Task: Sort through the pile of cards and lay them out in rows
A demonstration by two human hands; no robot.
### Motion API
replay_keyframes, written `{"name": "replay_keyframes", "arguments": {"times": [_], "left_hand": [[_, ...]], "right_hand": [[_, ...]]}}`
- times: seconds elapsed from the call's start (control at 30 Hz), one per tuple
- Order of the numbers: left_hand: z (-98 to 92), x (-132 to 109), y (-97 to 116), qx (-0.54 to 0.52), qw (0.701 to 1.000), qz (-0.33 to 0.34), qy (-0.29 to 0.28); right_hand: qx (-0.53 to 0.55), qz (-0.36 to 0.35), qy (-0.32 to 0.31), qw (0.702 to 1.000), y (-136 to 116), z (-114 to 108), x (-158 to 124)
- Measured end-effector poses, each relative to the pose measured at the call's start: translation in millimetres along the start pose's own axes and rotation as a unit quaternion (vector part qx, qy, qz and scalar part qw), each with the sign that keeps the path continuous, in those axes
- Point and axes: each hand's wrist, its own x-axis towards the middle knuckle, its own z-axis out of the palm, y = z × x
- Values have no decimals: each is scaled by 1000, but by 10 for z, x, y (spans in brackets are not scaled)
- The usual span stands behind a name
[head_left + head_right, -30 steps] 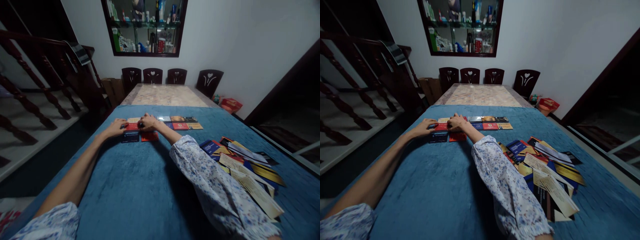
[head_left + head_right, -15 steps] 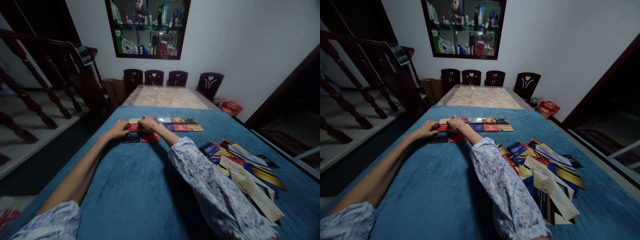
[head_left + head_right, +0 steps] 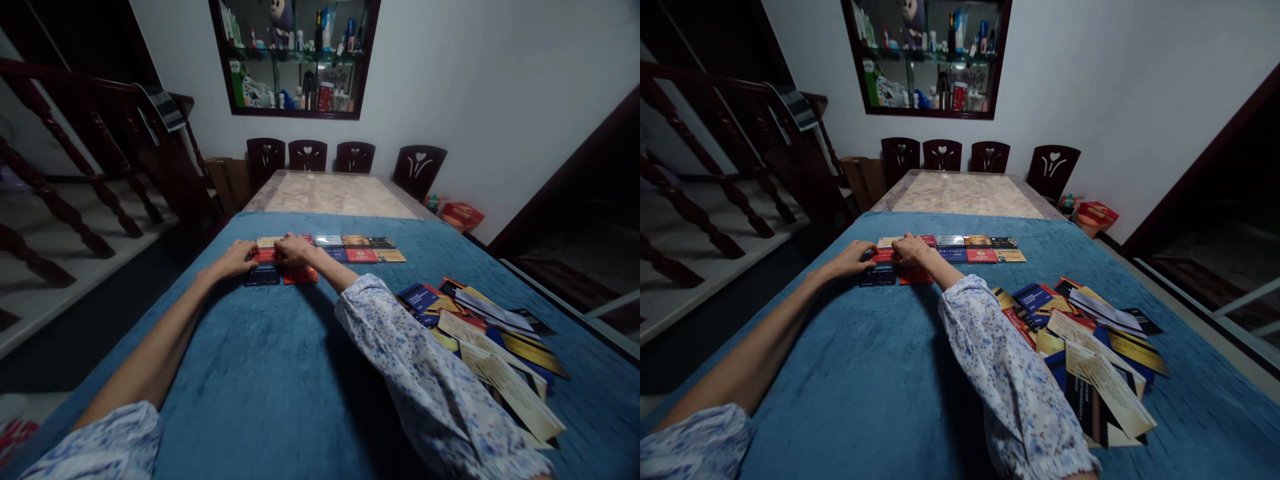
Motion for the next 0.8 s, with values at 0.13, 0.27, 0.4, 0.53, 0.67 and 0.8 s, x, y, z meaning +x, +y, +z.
{"name": "replay_keyframes", "arguments": {"times": [0.13, 0.27, 0.4, 0.53, 0.67, 0.8], "left_hand": [[-17, 6, -21, 1, 1000, 9, 4], [-25, 10, -44, -5, 1000, 25, 15], [-29, 8, -33, -11, 999, 37, 30], [-59, 23, 12, -7, 995, 71, 71], [-106, 39, 104, 9, 990, 91, 103], [-140, 31, 271, 3, 991, 102, 87]], "right_hand": [[10, -7, -2, 1000, 29, 5, 1], [22, -9, -2, 1000, 61, -5, -22], [25, 0, -2, 1000, 75, -40, -82], [10, -1, 2, 1000, 84, -90, -172], [-4, 3, 7, 1000, 102, -134, -282], [-12, 16, 6, 1000, 115, -207, -444]]}}
